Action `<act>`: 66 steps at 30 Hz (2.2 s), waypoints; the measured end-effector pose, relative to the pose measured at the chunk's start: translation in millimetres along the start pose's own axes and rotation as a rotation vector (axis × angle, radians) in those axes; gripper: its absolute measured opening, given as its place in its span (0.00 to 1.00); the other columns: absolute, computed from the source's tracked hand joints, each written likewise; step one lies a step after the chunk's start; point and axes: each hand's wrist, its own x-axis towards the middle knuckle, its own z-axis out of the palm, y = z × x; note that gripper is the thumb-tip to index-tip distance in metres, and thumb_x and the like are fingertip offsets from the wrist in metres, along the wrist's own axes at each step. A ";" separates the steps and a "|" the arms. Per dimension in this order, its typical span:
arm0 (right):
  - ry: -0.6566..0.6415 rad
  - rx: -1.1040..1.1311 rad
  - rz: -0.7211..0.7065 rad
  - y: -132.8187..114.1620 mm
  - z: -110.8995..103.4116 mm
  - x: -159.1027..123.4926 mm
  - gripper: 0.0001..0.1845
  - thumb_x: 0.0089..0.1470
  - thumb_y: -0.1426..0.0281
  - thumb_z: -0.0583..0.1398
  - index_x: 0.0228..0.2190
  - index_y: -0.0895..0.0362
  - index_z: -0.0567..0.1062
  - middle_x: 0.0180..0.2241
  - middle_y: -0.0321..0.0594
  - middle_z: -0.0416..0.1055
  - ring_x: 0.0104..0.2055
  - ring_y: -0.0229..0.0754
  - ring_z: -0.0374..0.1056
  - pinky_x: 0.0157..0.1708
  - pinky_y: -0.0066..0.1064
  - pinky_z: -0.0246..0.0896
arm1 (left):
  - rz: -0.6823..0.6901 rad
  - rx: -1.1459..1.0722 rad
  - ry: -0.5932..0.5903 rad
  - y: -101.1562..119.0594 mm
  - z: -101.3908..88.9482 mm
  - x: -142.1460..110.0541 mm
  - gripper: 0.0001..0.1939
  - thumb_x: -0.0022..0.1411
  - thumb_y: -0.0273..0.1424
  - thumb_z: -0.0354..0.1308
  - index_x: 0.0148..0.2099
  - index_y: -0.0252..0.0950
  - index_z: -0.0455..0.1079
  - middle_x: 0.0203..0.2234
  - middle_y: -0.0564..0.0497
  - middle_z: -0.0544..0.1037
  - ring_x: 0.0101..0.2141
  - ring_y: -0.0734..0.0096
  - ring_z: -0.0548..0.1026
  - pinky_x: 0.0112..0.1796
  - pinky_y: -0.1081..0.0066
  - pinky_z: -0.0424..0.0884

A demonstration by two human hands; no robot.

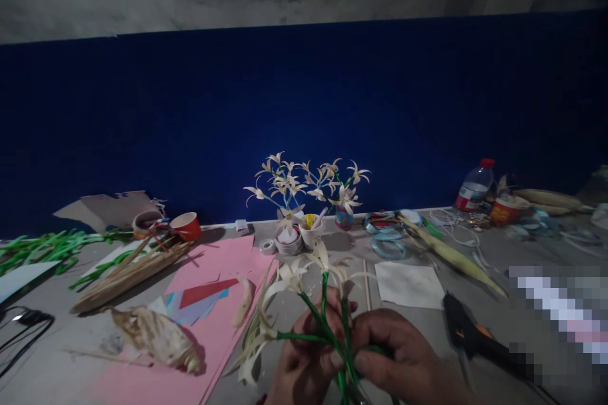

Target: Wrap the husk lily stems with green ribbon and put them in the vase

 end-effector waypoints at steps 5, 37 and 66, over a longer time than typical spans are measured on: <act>-0.003 0.011 0.021 -3.5 0.2 -2.7 0.07 0.53 0.71 0.60 0.28 0.56 0.78 0.29 0.37 0.75 0.34 0.40 0.69 0.36 0.26 0.63 | 0.028 -0.097 0.000 -1.3 7.2 2.7 0.11 0.44 0.35 0.74 0.32 0.40 0.79 0.34 0.50 0.78 0.45 0.60 0.75 0.52 0.64 0.65; 0.169 -0.867 -0.415 -16.8 -5.3 0.3 0.20 0.68 0.65 0.48 0.26 0.54 0.72 0.23 0.34 0.76 0.25 0.36 0.72 0.27 0.27 0.59 | -0.063 0.170 0.429 -0.6 14.1 -7.5 0.18 0.39 0.40 0.75 0.32 0.37 0.80 0.31 0.46 0.84 0.36 0.58 0.79 0.39 0.68 0.73; 0.116 -1.101 -0.363 -17.0 -3.3 0.7 0.09 0.49 0.79 0.58 0.29 0.53 0.73 0.26 0.34 0.79 0.27 0.40 0.74 0.28 0.27 0.60 | -0.083 0.032 0.484 -4.2 16.1 -3.1 0.17 0.40 0.40 0.75 0.32 0.36 0.80 0.27 0.48 0.82 0.32 0.64 0.78 0.38 0.69 0.73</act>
